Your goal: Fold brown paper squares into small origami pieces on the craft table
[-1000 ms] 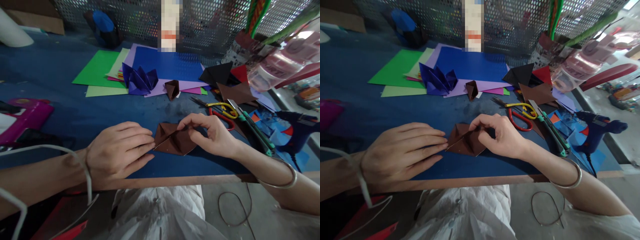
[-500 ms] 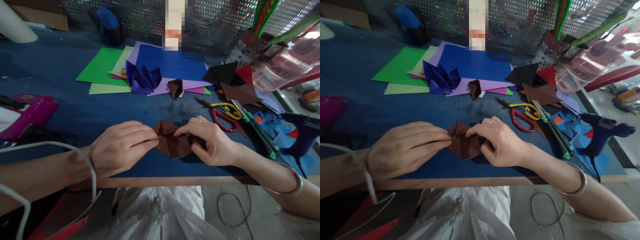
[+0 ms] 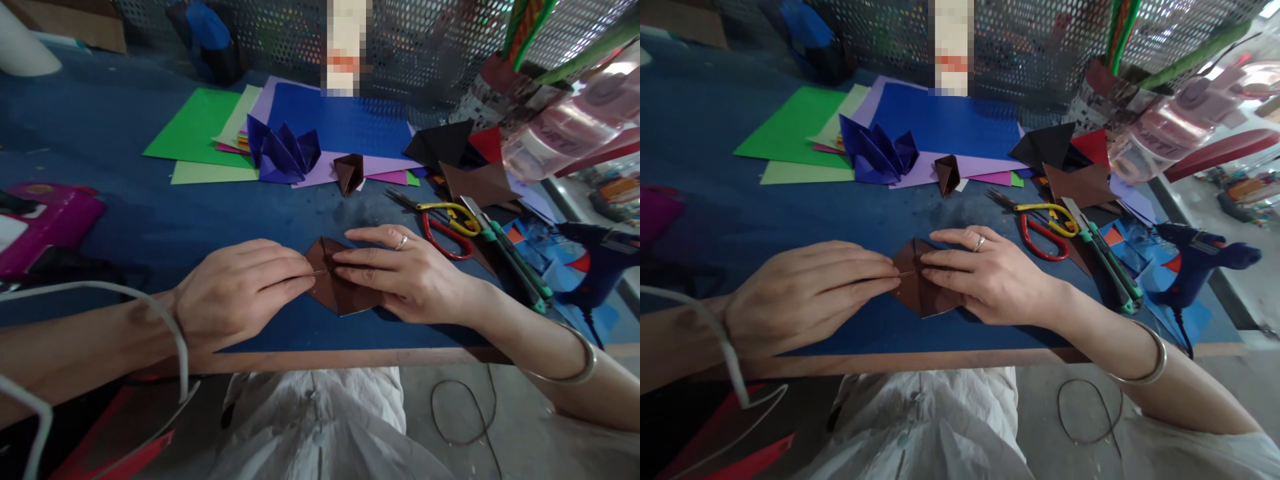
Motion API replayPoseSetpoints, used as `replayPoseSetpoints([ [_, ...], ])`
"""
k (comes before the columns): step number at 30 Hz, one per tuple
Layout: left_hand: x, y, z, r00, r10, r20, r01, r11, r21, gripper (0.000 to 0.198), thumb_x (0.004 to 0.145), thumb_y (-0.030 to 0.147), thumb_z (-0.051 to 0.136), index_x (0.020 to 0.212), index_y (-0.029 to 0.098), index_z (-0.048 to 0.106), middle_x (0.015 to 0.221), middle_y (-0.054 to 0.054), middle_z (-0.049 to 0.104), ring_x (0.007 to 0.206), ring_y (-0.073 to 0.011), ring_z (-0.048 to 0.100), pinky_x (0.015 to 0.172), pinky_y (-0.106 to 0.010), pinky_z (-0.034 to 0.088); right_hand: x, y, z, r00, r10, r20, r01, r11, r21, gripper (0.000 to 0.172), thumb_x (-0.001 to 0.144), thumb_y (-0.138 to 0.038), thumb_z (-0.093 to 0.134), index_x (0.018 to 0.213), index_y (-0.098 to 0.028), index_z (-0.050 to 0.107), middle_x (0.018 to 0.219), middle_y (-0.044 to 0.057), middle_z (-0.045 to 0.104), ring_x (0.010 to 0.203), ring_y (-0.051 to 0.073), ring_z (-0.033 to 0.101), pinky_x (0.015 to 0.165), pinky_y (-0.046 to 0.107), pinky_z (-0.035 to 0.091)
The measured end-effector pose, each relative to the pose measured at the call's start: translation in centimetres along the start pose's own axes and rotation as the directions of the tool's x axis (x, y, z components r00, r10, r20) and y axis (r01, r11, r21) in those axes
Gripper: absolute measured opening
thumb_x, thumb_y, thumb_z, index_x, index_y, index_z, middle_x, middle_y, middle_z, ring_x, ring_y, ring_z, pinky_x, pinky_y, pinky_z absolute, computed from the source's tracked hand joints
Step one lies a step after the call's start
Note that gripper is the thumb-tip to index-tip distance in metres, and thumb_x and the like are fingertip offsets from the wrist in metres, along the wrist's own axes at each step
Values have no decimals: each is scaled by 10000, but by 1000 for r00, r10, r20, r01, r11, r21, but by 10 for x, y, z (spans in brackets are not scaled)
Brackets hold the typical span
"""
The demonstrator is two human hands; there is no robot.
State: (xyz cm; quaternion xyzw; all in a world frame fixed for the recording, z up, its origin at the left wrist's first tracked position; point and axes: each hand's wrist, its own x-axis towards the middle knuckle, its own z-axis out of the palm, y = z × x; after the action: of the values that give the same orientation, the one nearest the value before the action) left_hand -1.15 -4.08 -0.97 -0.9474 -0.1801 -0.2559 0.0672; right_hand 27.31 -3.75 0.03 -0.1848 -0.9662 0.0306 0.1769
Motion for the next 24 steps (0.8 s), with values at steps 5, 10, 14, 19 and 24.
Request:
replayPoseSetpoints([
  [5, -2, 2, 0, 998, -61, 24, 62, 997, -45, 258, 1039, 166, 504, 1024, 193, 760, 1009, -19, 813, 919, -177, 767, 849, -312, 621, 1, -5, -1, 999, -44, -9, 44, 999, -14, 347, 910, -98, 501, 1173, -142, 724, 1281, 90, 746, 1310, 269, 637, 1009, 449, 563],
  [10, -2, 11, -1, 1000, 6, 30, -3, 997, -79, 258, 1045, 159, 494, 1050, 193, 749, 1057, 6, 809, 937, -162, 762, 886, -308, 606, 3, -10, -3, 999, -28, 21, 27, 999, 47, 305, 957, -247, 568, 1169, -89, 721, 1254, 163, 742, 1270, 275, 658, 1020, 432, 557],
  [14, -4, 14, -1, 995, 84, 46, -78, 989, -130, 231, 1036, 158, 509, 1095, 171, 731, 1107, -11, 800, 1011, -172, 748, 904, -319, 608, 2, -11, -4, 999, -35, 28, 33, 997, 70, 382, 974, -359, 593, 1190, -67, 711, 1267, 179, 732, 1247, 286, 669, 1020, 433, 564],
  [19, -10, 10, 1, 994, 104, 43, -95, 979, -178, 222, 1012, 197, 568, 1164, 125, 712, 1146, -69, 786, 1089, -206, 735, 973, -360, 605, -1, -11, -3, 995, -95, -13, 95, 995, 25, 302, 949, -161, 533, 1166, -73, 724, 1258, 135, 751, 1232, 240, 693, 1041, 399, 580],
  [24, -12, 10, 2, 995, 96, 31, -88, 979, -182, 228, 1002, 189, 588, 1173, 105, 712, 1156, -73, 787, 1104, -196, 735, 1021, -352, 588, -3, -15, -3, 985, -170, -27, 168, 984, -50, 255, 1027, -194, 516, 1081, -104, 749, 1199, 110, 776, 1131, 193, 745, 1005, 346, 612],
])
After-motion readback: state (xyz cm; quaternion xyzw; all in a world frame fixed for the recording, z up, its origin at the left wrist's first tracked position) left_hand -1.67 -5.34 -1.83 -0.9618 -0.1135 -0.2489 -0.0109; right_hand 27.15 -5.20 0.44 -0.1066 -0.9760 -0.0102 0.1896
